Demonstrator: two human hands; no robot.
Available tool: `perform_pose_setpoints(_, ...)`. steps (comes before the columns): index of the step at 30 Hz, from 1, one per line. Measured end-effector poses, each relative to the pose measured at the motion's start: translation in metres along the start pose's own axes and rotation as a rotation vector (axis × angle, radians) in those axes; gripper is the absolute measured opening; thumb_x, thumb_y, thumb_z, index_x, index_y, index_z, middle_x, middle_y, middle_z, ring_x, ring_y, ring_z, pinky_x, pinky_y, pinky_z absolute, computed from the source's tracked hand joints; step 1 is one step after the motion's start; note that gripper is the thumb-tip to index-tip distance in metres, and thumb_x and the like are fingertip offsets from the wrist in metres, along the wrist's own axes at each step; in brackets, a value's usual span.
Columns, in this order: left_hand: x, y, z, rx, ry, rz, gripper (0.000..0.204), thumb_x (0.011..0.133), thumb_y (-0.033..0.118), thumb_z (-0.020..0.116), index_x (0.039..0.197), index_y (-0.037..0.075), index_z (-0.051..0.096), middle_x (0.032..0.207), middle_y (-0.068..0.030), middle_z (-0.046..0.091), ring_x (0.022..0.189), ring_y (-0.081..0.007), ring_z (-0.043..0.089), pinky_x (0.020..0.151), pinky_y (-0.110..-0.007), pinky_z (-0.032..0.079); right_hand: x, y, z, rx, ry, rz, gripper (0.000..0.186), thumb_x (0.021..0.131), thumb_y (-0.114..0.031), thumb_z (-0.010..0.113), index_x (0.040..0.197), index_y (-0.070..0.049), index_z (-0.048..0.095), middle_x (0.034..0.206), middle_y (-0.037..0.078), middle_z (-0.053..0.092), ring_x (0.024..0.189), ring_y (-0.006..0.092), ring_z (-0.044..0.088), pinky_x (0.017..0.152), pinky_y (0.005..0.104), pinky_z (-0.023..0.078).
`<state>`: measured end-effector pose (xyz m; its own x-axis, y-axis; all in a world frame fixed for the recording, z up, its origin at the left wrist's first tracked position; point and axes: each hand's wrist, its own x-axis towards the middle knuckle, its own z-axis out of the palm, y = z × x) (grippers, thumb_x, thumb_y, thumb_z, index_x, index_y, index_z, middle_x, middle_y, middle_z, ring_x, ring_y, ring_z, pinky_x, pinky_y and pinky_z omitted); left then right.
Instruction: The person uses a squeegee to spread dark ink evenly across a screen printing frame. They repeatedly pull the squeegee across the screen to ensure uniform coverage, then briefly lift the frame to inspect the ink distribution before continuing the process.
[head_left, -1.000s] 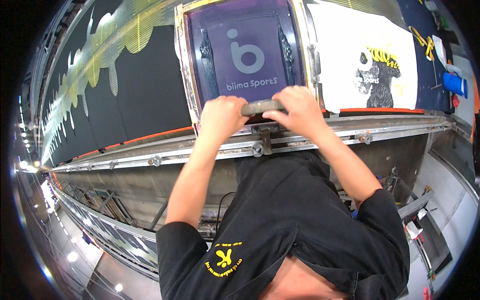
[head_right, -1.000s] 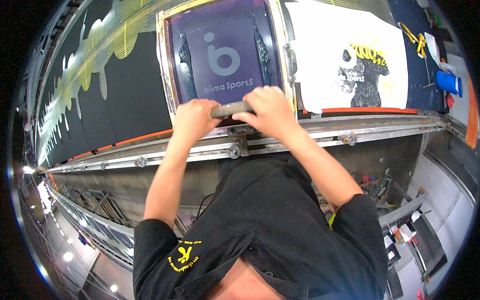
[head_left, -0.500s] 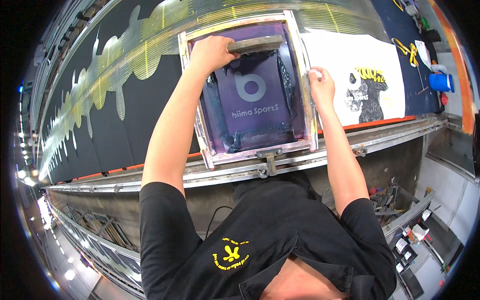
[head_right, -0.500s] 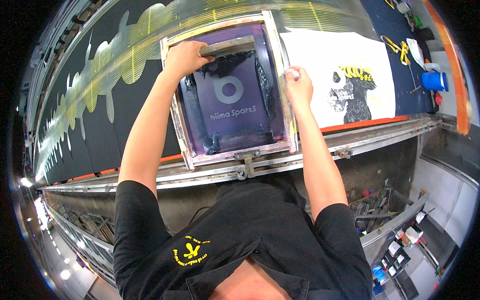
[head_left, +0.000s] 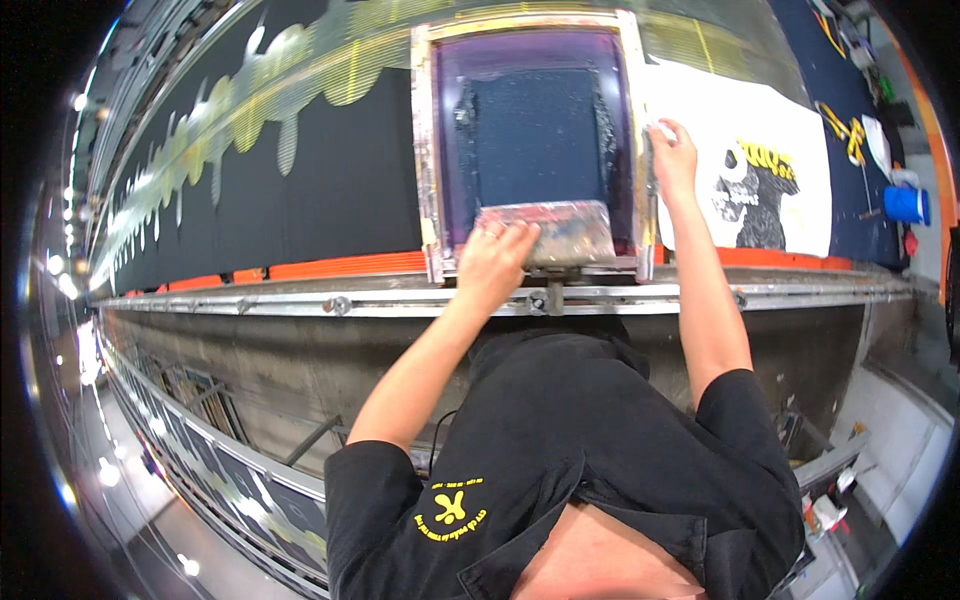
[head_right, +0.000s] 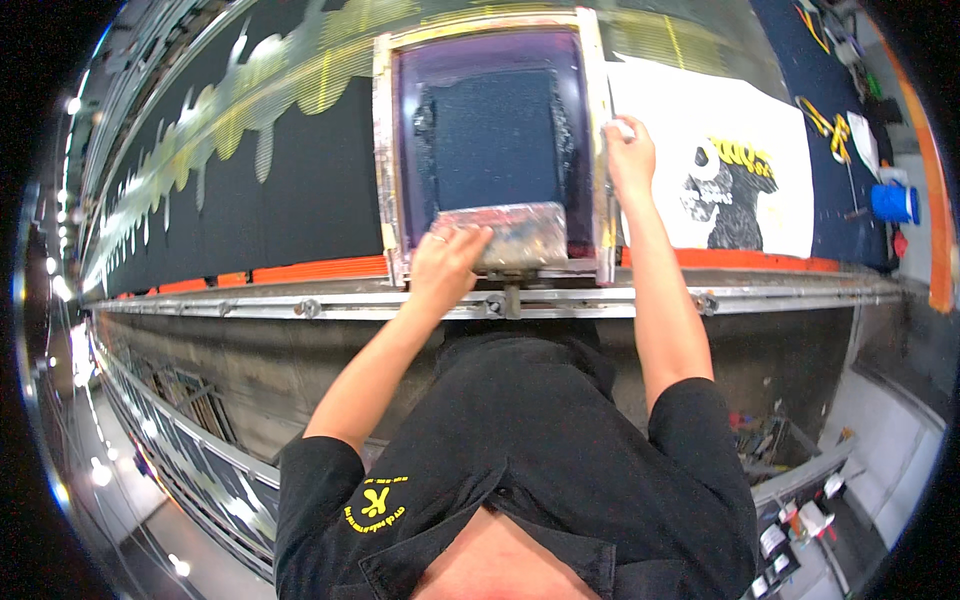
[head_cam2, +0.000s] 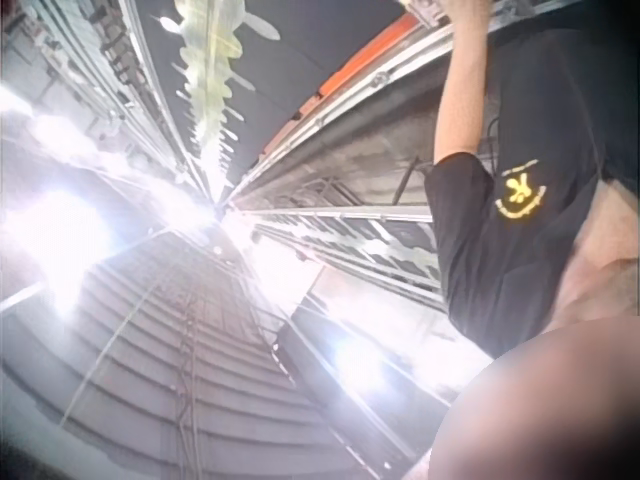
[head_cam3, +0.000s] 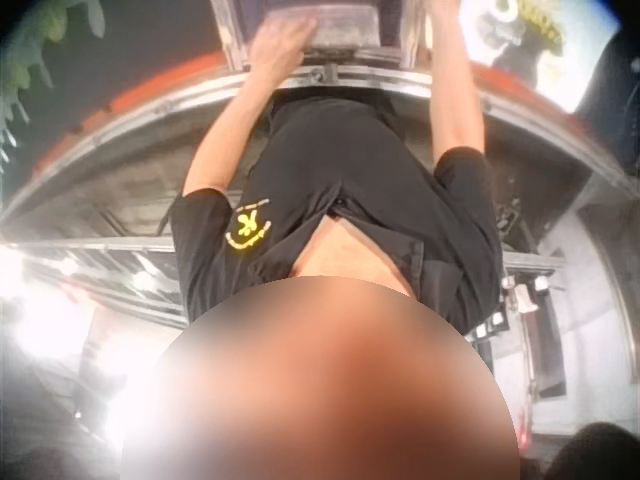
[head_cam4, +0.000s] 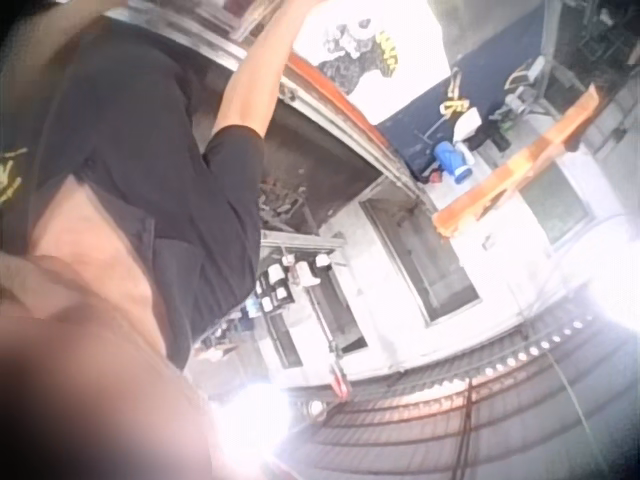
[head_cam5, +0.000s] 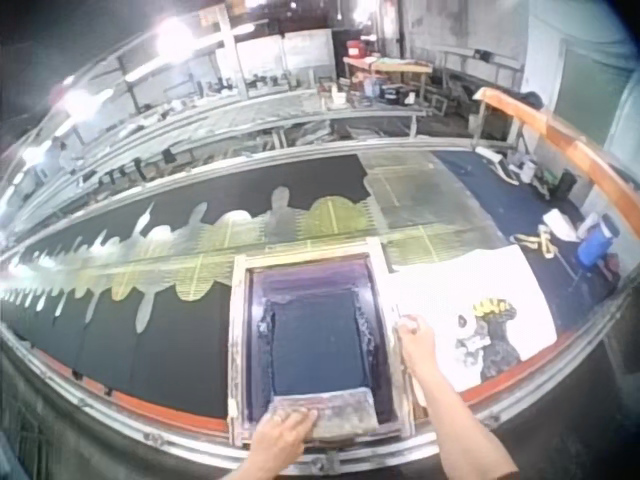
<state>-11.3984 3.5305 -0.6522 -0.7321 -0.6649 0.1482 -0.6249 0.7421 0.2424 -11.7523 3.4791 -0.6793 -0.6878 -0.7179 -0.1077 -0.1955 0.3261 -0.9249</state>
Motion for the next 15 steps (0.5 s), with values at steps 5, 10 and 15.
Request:
perform_pose_setpoints(5,-0.009,-0.006,-0.025,-0.146,0.035,-0.019,0.062,0.075,0.001,0.071,0.136,0.009,0.069,0.135,-0.0079,0.071,0.124,-0.0273,0.065,0.109,-0.044,0.049,0.003,-0.032,0.001,0.142,0.024,0.000,0.034,0.103,-0.024,0.073,0.131,-0.004,0.072,0.089,0.000,0.069,0.072,0.0065,0.053,0.065,0.0264,0.045)
perform_pose_setpoints(10,-0.049,-0.072,-0.053,-0.234,-0.022,-0.078,0.064,0.075,0.001,0.074,0.139,0.009,0.068,0.142,-0.0074,0.069,0.132,-0.0285,0.063,0.113,-0.045,0.048,-0.032,-0.057,0.067,0.223,-0.064,-0.032,0.031,0.103,-0.017,0.072,0.131,-0.003,0.072,0.096,0.003,0.071,0.078,0.0070,0.059,0.070,0.0266,0.049)
perform_pose_setpoints(15,-0.100,-0.181,-0.096,-0.218,-0.057,-0.160,0.061,0.071,0.002,0.077,0.131,0.010,0.074,0.132,-0.0069,0.075,0.127,-0.0302,0.067,0.108,-0.044,0.053,-0.089,-0.057,0.196,0.148,0.012,-0.192,0.028,0.102,-0.014,0.071,0.127,-0.003,0.073,0.100,0.007,0.074,0.083,0.0098,0.066,0.074,0.0287,0.054)
